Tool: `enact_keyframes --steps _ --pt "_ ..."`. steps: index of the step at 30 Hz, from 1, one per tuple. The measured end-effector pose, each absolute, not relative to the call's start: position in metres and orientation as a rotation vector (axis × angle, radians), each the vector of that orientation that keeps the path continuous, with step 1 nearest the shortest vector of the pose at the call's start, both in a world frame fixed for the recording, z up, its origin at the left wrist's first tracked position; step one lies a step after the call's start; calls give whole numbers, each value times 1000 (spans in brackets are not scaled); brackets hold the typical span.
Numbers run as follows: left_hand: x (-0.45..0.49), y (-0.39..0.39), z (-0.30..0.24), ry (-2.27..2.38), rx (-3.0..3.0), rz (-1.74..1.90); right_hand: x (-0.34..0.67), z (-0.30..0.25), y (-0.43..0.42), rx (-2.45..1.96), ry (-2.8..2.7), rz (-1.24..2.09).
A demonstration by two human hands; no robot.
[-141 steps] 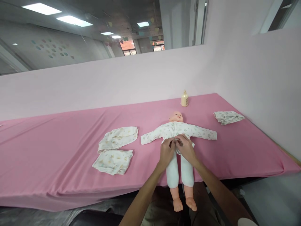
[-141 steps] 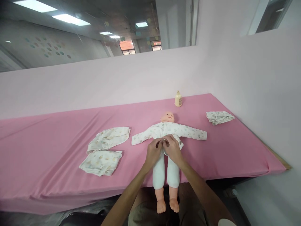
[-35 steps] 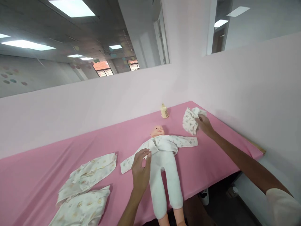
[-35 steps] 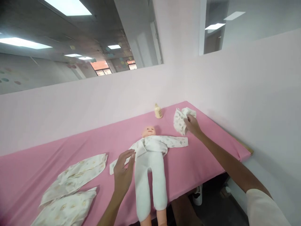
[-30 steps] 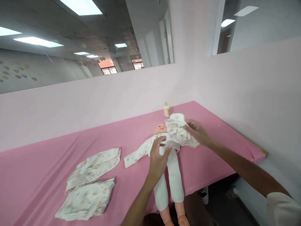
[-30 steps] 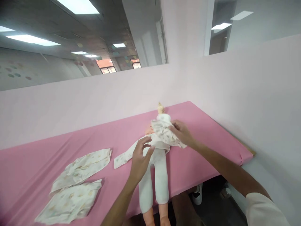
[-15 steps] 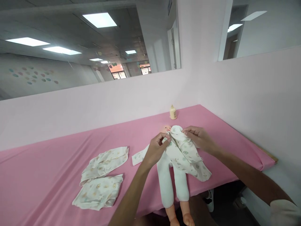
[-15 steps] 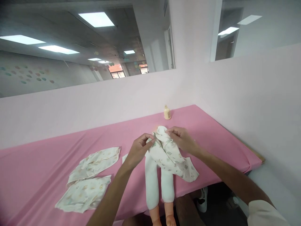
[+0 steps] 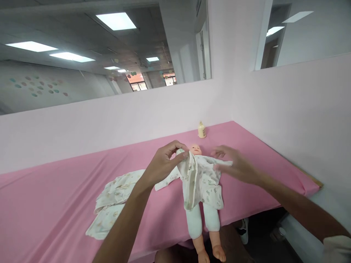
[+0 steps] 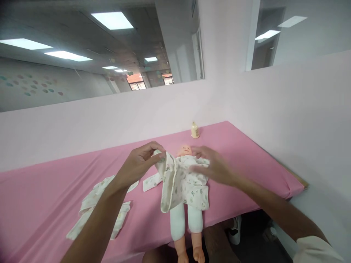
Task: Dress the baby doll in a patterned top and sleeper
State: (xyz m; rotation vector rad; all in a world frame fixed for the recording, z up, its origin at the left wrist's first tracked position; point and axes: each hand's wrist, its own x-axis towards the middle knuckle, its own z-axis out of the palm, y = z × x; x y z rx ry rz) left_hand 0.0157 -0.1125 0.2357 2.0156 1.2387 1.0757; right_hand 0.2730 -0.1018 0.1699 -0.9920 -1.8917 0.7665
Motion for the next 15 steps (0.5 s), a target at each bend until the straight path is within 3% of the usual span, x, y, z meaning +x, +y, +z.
enact_keyframes --steps 7,15 --pt "48 -116 244 1333 2027 1095 192 109 -147 -967 -1695 927" --pt "15 -130 264 1209 2076 1092 255 169 -116 -1069 -1586 1050"
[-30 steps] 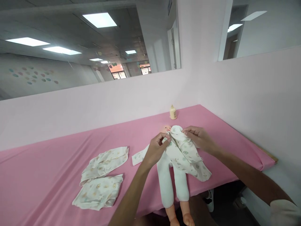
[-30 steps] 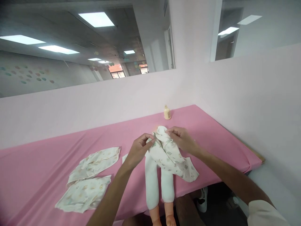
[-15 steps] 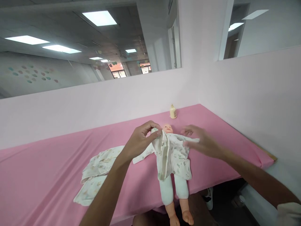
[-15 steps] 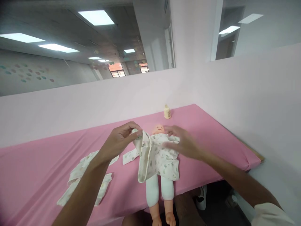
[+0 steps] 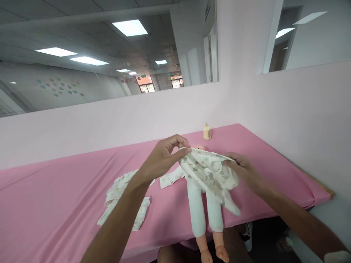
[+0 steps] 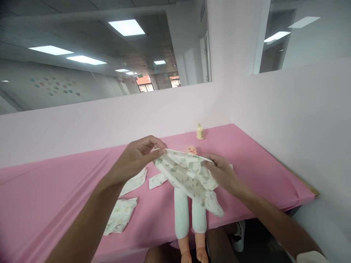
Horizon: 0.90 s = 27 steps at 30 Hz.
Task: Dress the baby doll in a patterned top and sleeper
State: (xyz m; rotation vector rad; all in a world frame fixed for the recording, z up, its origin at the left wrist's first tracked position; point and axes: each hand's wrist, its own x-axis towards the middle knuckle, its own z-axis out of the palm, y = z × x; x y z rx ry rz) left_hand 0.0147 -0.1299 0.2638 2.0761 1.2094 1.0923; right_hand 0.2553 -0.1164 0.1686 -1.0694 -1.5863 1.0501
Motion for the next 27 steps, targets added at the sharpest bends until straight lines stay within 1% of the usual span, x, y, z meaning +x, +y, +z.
enact_keyframes --steps 4,7,13,17,20,23,27 --pt "-5 -129 270 1172 1956 1058 281 202 -112 -1072 -1661 881" --pt "-9 -127 276 1158 1976 975 288 222 -108 -1023 -1759 829" --pt "-4 -112 272 1229 2146 820 287 237 -85 -990 -1826 686" --pt "-3 -99 252 1269 2255 741 287 228 -66 -956 -1883 784" --pt "-4 -95 240 1267 2230 846 290 217 -57 -988 -1957 935" --pt "-4 -94 237 1234 2124 933 295 209 -53 -995 -1963 1008" --pt "-4 -94 241 1238 2095 800 302 208 -47 -940 -1822 1053"
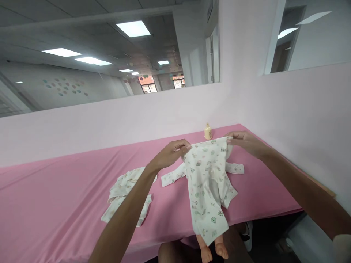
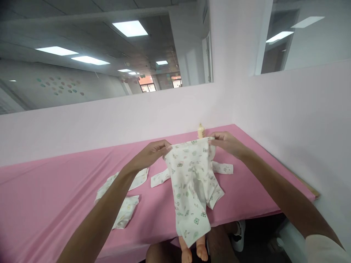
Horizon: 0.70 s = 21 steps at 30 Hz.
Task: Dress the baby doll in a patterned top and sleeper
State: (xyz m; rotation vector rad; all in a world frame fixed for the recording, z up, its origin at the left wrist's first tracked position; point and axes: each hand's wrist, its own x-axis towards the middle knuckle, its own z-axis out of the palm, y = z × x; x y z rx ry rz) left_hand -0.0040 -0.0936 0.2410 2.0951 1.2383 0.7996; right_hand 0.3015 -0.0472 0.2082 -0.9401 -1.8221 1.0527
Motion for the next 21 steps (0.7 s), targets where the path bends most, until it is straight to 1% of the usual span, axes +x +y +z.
enact_keyframes --steps 3,6,10,13,15,17,21 --pt "-8 -94 246 1324 2154 732 312 212 -44 -879 -1677 1076" --pt "-13 -96 254 1395 2199 714 326 220 -49 -947 -1720 977" --pt "-8 -98 265 1301 2227 679 331 233 -63 -1124 -2130 851" --pt "9 -100 273 1138 2251 512 310 239 -70 -1021 -2404 844" --pt "24 -101 278 1056 2276 409 287 238 -72 -877 -2457 925" --pt "35 -103 283 1029 2292 374 264 235 -73 -772 -2391 1096" --pt "32 -107 289 1101 2290 407 248 227 -71 -589 -2025 1538"
